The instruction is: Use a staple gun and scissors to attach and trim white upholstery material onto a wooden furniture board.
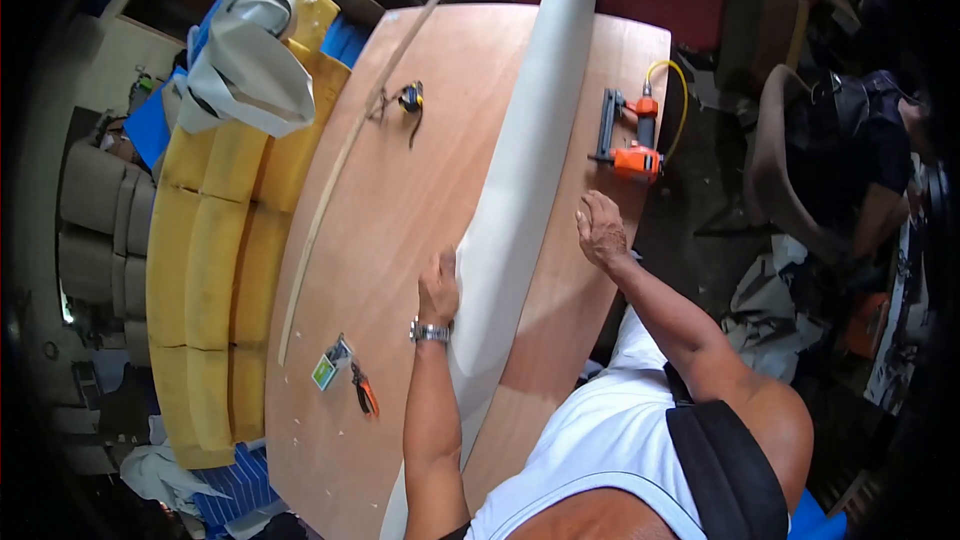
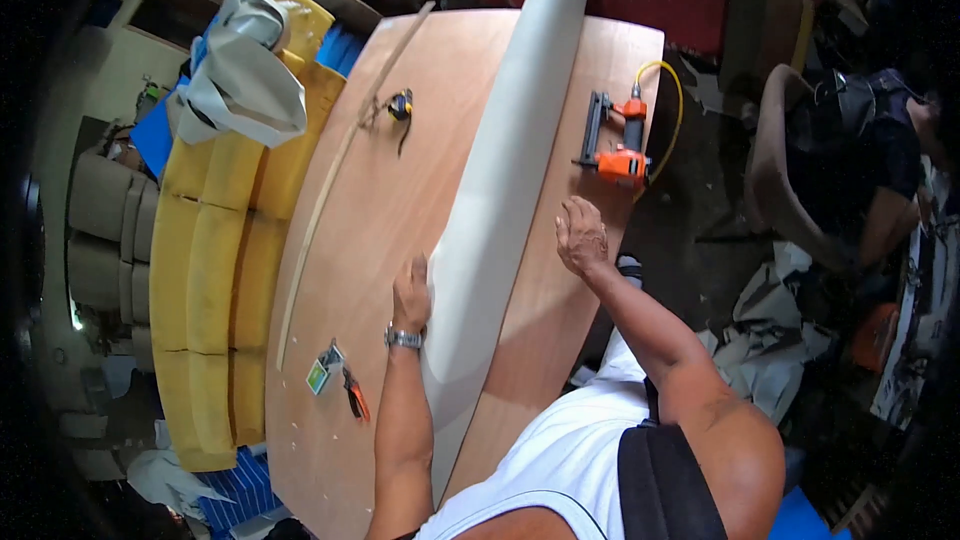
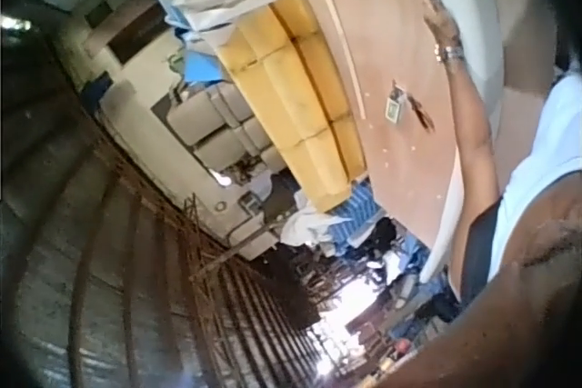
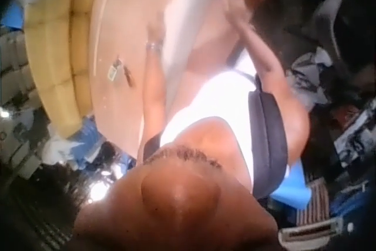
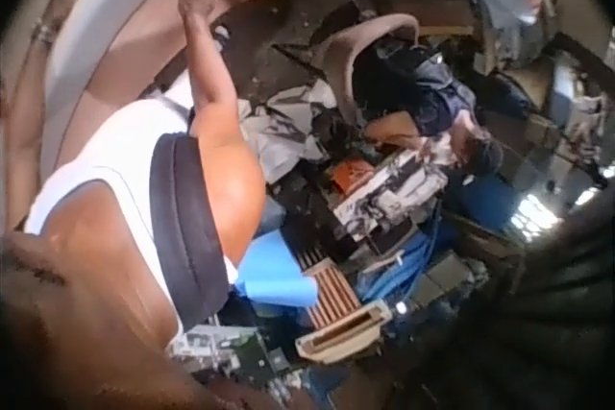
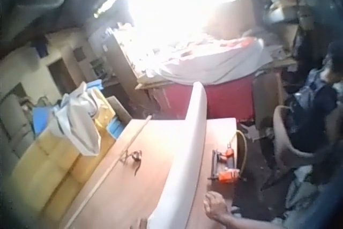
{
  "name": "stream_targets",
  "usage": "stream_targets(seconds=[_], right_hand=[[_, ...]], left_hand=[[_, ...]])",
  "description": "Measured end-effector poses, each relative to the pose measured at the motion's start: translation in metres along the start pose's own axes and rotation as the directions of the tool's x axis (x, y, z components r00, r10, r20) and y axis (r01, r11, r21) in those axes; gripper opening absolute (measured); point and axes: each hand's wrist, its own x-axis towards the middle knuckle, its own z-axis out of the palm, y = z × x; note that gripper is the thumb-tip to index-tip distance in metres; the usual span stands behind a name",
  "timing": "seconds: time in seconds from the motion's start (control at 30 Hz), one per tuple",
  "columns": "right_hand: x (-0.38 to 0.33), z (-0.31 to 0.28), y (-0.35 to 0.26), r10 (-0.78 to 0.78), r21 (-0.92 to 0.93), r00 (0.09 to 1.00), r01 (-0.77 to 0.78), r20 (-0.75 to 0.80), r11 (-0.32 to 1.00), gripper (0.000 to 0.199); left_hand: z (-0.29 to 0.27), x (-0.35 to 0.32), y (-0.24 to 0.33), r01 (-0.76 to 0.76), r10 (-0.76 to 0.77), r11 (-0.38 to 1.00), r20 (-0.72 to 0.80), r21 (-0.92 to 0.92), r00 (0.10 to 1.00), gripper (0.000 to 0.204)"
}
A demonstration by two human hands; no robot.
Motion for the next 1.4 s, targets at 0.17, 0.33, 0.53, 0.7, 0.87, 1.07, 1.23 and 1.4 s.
stream_targets(seconds=[0.17,0.33,0.53,0.7,0.87,1.07,1.23,1.4], right_hand=[[-0.053,0.037,0.028,-0.009,-0.139,1.0,0.004,-0.03,0.99,0.044],[-0.023,0.062,0.019,0.082,-0.169,0.977,-0.115,-0.195,0.979,0.044],[-0.004,0.09,-0.004,0.145,-0.154,0.963,-0.182,-0.228,0.971,0.042],[-0.008,0.097,-0.001,0.15,-0.26,0.953,-0.22,-0.264,0.94,0.039],[-0.016,0.106,-0.007,0.238,-0.039,0.905,-0.268,-0.352,0.963,0.036],[-0.033,0.073,-0.05,0.507,0.912,0.861,-0.246,0.049,0.329,0.047],[-0.042,0.022,-0.095,0.546,0.887,0.795,-0.423,0.264,0.187,0.053],[-0.067,0.016,-0.127,0.411,0.644,0.91,-0.344,0.051,0.683,0.073]], left_hand=[[0.01,0.002,0.001,0.053,-0.046,0.998,0.151,-0.046,0.988,0.063],[0.027,-0.005,0.035,0.065,-0.074,0.994,0.108,0.093,0.991,0.064],[0.047,0.009,0.073,0.015,-0.055,0.949,0.12,0.315,0.991,0.066],[0.054,0.012,0.065,0.029,-0.025,1.0,0.275,-0.008,0.961,0.053],[0.063,0.008,0.047,0.076,0.035,0.942,0.321,-0.327,0.947,0.045],[0.077,0.003,0.036,0.151,0.044,0.796,0.305,-0.586,0.951,0.039],[0.077,0.008,0.026,0.155,0.074,0.78,0.335,-0.606,0.939,0.035],[0.079,0.012,0.017,0.25,0.044,0.585,0.338,-0.772,0.94,0.037]])
